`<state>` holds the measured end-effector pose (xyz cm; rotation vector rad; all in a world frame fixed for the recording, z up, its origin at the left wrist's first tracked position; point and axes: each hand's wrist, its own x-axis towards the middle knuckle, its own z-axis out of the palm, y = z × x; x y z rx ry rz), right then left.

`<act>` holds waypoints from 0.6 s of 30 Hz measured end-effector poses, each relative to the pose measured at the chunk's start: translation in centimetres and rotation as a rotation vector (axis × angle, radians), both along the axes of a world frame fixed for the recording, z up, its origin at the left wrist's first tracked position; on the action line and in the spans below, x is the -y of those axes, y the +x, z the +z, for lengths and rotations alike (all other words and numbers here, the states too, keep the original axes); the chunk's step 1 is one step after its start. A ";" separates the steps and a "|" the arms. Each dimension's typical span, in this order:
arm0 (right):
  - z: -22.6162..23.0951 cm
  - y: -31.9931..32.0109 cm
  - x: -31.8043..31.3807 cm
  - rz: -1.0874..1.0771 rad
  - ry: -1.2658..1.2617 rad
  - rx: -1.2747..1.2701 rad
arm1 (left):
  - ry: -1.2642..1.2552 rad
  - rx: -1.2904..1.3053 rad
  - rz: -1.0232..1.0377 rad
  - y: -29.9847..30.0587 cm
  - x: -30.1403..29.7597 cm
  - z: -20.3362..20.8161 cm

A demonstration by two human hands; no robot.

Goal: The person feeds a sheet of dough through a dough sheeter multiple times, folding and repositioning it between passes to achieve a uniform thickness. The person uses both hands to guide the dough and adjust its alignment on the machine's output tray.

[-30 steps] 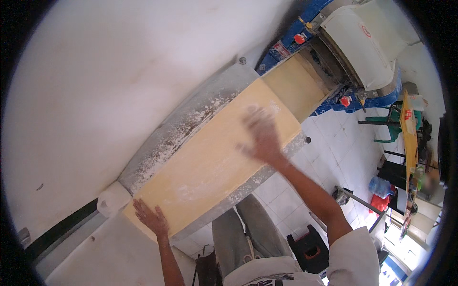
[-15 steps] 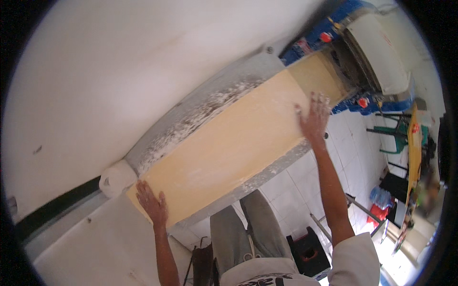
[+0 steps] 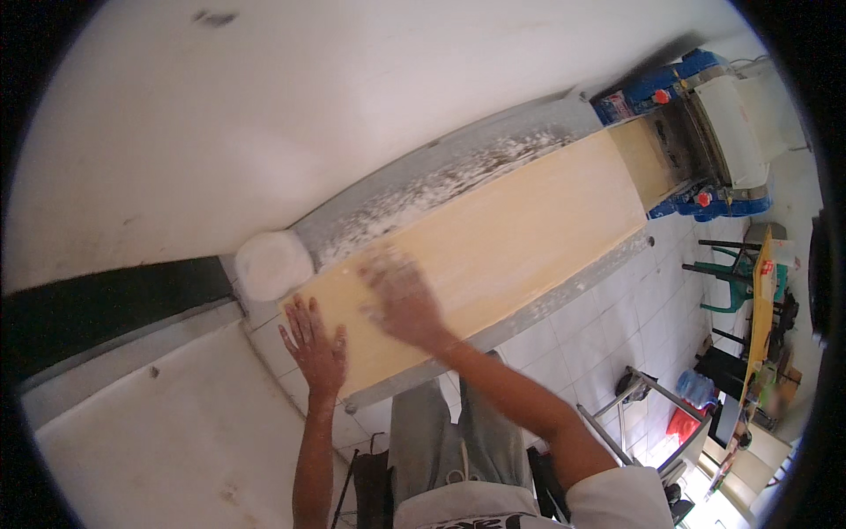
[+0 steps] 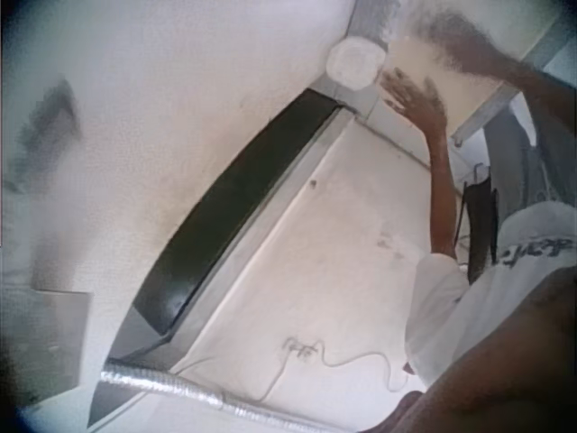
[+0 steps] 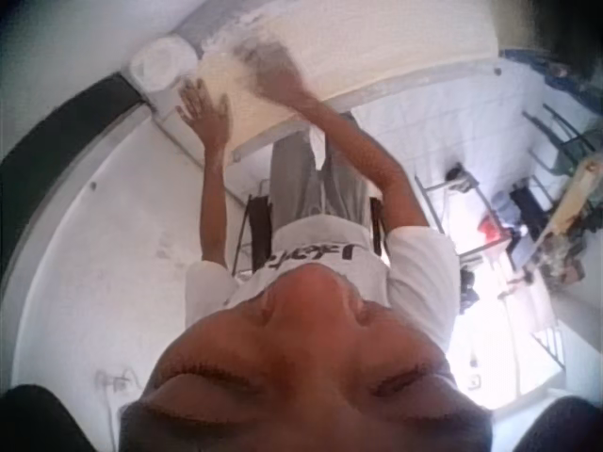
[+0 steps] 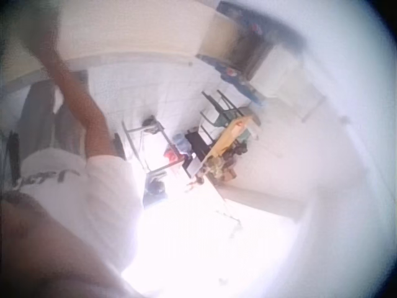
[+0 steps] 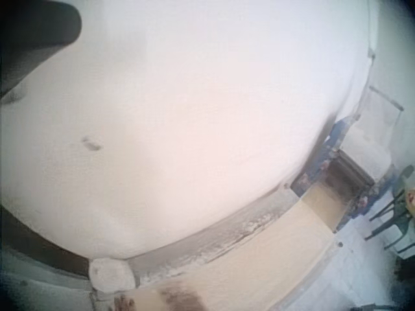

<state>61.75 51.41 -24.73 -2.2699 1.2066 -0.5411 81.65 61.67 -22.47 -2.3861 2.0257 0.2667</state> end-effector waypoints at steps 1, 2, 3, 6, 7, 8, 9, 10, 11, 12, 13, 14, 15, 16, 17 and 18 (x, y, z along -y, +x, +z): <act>-1.8 -2.2 0.1 -0.102 -0.015 -0.030 | -0.007 -0.049 0.002 0.4 -0.7 0.4; -1.4 -5.1 1.3 -0.307 -0.089 -0.098 | -0.012 -0.102 -0.001 1.0 -1.5 0.3; -1.3 -8.1 2.6 -0.390 -0.220 -0.221 | -0.026 -0.170 0.016 2.2 -3.1 0.5; -1.8 -16.1 4.5 -0.891 -0.231 -0.445 | -0.014 -0.396 0.076 4.0 -6.5 0.8; -1.7 -15.4 4.2 -1.047 -0.195 -0.496 | -0.056 -0.460 0.124 4.8 -8.5 0.9; -2.2 -13.3 2.8 -0.968 -0.184 -0.440 | -0.095 -0.532 0.158 5.6 -10.2 0.7; -2.9 -9.6 1.5 -0.889 -0.180 -0.381 | -0.141 -0.604 0.194 6.1 -10.9 0.4; -3.2 -5.2 0.3 -0.805 -0.179 -0.321 | -0.165 -0.619 0.209 6.4 -11.0 0.6; -1.7 1.3 -1.6 -0.675 -0.174 -0.352 | -0.180 -0.629 0.236 6.8 -11.6 1.1; -1.6 6.2 -3.8 -0.563 -0.071 -0.287 | -0.194 -0.648 0.249 6.7 -12.0 1.9; -0.4 10.7 -5.3 -0.440 -0.025 -0.208 | -0.237 -0.673 0.246 6.7 -12.2 2.7; 0.8 14.3 -6.1 -0.312 0.126 -0.037 | -0.289 -0.702 0.235 6.5 -11.4 3.3; 0.5 17.0 -7.0 -0.236 0.064 0.048 | -0.343 -0.736 0.215 6.0 -10.2 3.9; 1.7 18.3 -7.3 -0.231 0.069 0.069 | -0.385 -0.738 0.178 5.7 -9.2 4.3; 1.9 18.0 -7.4 -0.193 0.064 0.046 | -0.424 -0.743 0.142 5.5 -8.3 4.7; 1.9 17.0 -7.5 -0.153 0.058 0.018 | -0.464 -0.752 0.110 5.3 -7.4 4.8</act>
